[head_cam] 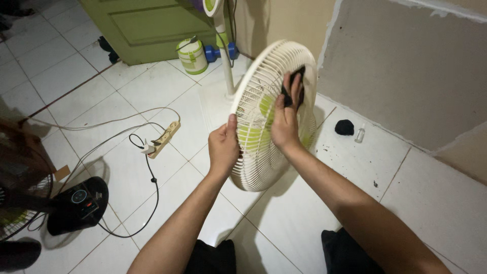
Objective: The person wipes the front grille of a standing fan with a dark cloth, then reattaches the grille to the fan head and secures it by hand. The fan blades are visible but not directly wiped in this clip.
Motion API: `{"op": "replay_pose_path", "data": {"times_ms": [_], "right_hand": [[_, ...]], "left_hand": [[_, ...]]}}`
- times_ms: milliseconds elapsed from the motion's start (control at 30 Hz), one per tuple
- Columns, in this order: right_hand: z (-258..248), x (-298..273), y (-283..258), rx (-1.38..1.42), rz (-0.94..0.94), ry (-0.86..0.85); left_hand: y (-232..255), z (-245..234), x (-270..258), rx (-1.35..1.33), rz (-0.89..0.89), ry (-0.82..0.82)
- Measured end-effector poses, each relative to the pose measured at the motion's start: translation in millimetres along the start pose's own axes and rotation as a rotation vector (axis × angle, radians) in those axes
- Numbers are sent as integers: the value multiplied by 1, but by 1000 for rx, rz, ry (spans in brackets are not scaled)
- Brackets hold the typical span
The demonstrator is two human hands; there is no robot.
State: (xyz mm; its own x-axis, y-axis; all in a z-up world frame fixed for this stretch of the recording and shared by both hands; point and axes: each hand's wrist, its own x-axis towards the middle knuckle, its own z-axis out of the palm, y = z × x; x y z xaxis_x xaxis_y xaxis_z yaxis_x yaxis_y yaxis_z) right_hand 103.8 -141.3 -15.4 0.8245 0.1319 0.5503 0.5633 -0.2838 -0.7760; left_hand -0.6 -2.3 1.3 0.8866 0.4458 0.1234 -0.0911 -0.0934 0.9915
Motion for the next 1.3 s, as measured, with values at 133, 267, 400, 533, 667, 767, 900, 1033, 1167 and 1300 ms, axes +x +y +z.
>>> {"op": "replay_pose_path", "data": {"times_ms": [133, 267, 400, 533, 667, 767, 900, 1033, 1167, 1300], "right_hand": [[-15, 12, 7, -196, -223, -5], [-36, 29, 21, -234, -232, -45], [-51, 39, 39, -240, -173, 3], [-59, 46, 59, -146, -28, 67], [-67, 45, 79, -150, 12, 70], [-65, 43, 94, -215, 248, 6], [-63, 44, 119, -140, 257, -16], [-65, 41, 149, -233, 522, -51], [-80, 47, 182, -293, 663, 149], [-96, 47, 211, 162, 802, 245]], "left_hand": [[6, 3, -6, 83, -4, -77], [10, 0, -6, 121, 9, -115], [7, -6, -5, 84, 177, -141], [-1, -15, 1, 90, -24, -103], [-5, -32, 14, 9, -65, 8], [-5, -47, 27, -171, -69, 87], [-7, -69, 33, -292, 27, 197], [-2, -95, 29, -299, 53, 268], [2, -105, 21, -180, 134, 271], [4, -103, 12, 13, 155, 272]]}}
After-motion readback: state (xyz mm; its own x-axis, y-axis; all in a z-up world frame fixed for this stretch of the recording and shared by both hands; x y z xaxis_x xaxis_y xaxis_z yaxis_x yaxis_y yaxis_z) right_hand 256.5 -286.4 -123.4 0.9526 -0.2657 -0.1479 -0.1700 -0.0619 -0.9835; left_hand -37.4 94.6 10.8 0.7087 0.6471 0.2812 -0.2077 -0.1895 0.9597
